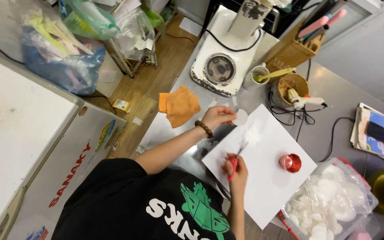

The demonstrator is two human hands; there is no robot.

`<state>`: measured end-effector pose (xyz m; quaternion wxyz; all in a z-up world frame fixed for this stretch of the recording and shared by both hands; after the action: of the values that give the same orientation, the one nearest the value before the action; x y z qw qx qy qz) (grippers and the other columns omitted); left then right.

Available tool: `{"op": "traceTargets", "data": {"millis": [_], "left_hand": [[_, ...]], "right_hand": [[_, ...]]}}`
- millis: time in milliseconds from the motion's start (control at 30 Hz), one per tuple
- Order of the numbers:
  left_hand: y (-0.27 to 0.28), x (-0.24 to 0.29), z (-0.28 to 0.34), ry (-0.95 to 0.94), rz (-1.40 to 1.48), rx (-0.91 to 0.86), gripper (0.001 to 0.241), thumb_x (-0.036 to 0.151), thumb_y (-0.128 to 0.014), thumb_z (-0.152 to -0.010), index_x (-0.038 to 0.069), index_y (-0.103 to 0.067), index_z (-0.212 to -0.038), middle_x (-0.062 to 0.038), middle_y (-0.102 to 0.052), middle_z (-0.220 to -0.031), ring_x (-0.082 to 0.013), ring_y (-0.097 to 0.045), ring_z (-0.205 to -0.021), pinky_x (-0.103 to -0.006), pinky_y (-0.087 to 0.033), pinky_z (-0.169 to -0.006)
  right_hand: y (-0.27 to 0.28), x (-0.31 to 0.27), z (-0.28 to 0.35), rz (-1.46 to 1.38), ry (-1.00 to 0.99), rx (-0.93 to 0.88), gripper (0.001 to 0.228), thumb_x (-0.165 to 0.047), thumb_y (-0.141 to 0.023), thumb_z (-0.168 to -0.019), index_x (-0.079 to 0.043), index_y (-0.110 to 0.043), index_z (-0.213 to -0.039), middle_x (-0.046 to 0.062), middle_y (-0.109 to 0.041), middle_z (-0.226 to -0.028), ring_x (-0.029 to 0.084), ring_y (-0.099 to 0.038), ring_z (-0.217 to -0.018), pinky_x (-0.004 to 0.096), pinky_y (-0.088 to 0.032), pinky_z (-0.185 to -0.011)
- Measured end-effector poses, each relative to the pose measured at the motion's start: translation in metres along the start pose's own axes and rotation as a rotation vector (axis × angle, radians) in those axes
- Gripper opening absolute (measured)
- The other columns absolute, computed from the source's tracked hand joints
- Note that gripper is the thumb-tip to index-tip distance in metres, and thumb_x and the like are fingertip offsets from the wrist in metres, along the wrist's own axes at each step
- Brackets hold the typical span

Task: Cutting out circular shapes from sheets of rice paper using scissors on a prep table.

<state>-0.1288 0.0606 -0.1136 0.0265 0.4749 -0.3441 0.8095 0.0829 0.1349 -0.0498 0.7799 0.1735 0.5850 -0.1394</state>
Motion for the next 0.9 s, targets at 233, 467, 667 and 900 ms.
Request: {"op": "traceTargets", "data": {"millis": [233,467,667,900], "left_hand": [[-0.064,0.007,0.044,0.046,0.019,-0.062,0.021,0.018,-0.083,-0.086,0.005,-0.069,-0.095,-0.003,-0.074,-0.090,-0.0114,-0.075,-0.081,-0.0224,-0.058,-0.076],[-0.067,0.004,0.043,-0.020,-0.170,-0.032,0.031,0.033,-0.083,-0.083,0.006,-0.074,-0.094,-0.001,-0.075,-0.091,-0.0078,-0.061,-0.080,-0.0227,-0.050,-0.074],[-0.066,0.005,0.044,-0.009,-0.167,-0.012,0.032,0.034,-0.084,-0.082,0.006,-0.074,-0.094,0.000,-0.073,-0.089,-0.0073,-0.057,-0.077,-0.0225,-0.049,-0.072],[-0.068,0.007,0.047,-0.006,-0.187,-0.009,0.031,0.033,-0.084,-0.081,0.007,-0.073,-0.094,0.001,-0.075,-0.089,-0.0063,-0.058,-0.077,-0.0216,-0.049,-0.070]], "right_hand": [[-0.015,-0.032,-0.010,-0.152,0.042,0.061,0.021,-0.017,-0.060,-0.098,0.000,-0.061,-0.111,0.005,-0.065,-0.091,0.011,-0.060,-0.068,0.025,-0.048,-0.058],[-0.001,-0.034,-0.007,-0.052,0.052,0.124,0.022,-0.017,-0.068,-0.097,-0.001,-0.064,-0.111,0.003,-0.061,-0.074,0.010,-0.057,-0.061,0.024,-0.045,-0.055],[-0.005,-0.041,-0.010,-0.038,0.047,0.115,0.025,-0.021,-0.071,-0.095,-0.002,-0.064,-0.110,0.001,-0.062,-0.076,0.009,-0.058,-0.060,0.023,-0.046,-0.054],[-0.004,-0.040,-0.010,-0.054,0.031,0.134,0.026,-0.023,-0.072,-0.094,-0.003,-0.065,-0.109,0.000,-0.062,-0.075,0.009,-0.059,-0.059,0.022,-0.045,-0.053]]}}
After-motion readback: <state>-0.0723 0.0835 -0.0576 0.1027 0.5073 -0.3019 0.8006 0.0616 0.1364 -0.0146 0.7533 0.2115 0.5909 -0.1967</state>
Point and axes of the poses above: each hand's wrist, its own z-axis away from the middle knuckle, its own y-axis out of the back of the hand, x = y × z, the point moved 10 cm from there along -z, towards the middle knuckle
